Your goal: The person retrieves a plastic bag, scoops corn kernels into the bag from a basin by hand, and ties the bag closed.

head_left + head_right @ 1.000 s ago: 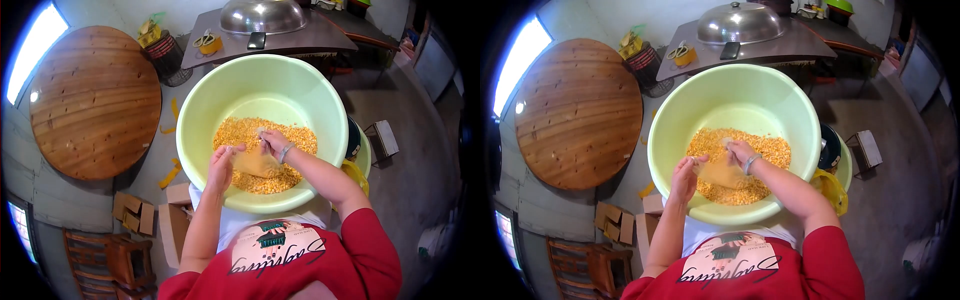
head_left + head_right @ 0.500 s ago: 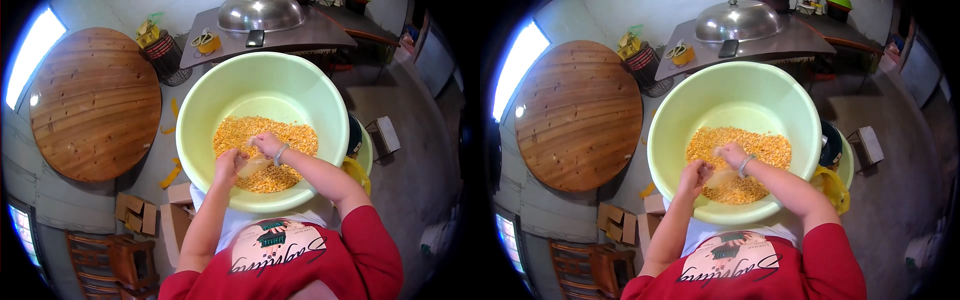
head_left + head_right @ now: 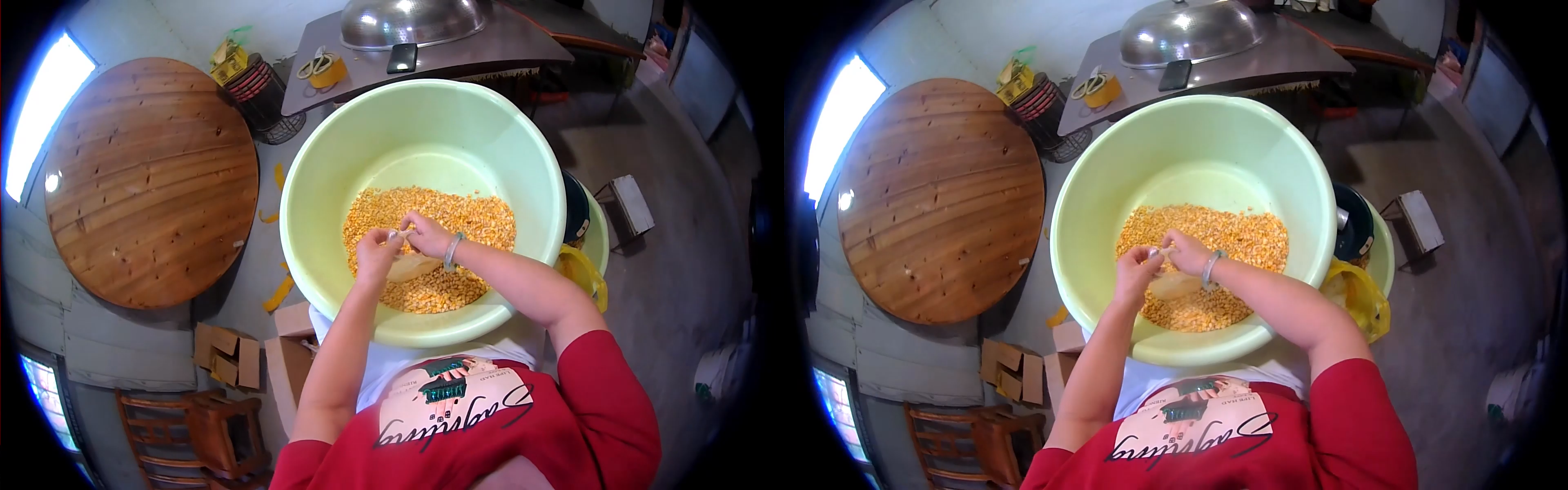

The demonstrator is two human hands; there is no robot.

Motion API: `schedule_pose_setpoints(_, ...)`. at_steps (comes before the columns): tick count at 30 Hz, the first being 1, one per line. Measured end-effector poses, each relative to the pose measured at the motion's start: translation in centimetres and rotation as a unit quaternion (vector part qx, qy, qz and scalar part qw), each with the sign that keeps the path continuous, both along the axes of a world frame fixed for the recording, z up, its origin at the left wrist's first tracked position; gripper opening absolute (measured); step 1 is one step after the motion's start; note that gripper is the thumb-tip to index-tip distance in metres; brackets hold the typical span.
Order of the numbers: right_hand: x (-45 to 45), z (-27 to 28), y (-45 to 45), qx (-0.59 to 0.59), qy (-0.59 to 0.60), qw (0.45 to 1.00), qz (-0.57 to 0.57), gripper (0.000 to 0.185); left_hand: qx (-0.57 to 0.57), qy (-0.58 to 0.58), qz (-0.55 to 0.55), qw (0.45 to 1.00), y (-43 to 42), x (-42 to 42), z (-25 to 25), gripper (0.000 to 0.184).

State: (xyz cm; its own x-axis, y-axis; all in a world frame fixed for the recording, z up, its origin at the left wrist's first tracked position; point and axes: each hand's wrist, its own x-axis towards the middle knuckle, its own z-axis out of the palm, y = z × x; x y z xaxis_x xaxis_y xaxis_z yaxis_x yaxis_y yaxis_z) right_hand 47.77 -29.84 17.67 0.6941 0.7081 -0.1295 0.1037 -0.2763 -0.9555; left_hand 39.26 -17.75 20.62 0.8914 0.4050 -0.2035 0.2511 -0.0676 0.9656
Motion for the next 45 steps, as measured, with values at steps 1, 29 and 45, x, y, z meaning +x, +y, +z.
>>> schedule_pose_setpoints(1,-0.1,0.0,0.0,-0.008,-0.01,1.0,0.004,0.02,0.011,-0.003,-0.006,1.0,-0.1,0.0,0.0,0.012)
schedule_pose_setpoints(29,1.1,1.0,-0.9,0.03,0.025,0.996,0.075,0.028,0.181,0.008,-0.054,0.982,1.1,0.7,1.8,0.017)
schedule_pose_setpoints(45,1.5,-0.3,-0.7,0.034,0.085,0.982,0.165,0.02,0.167,-0.08,-0.195,0.963,1.1,1.2,3.2,0.018)
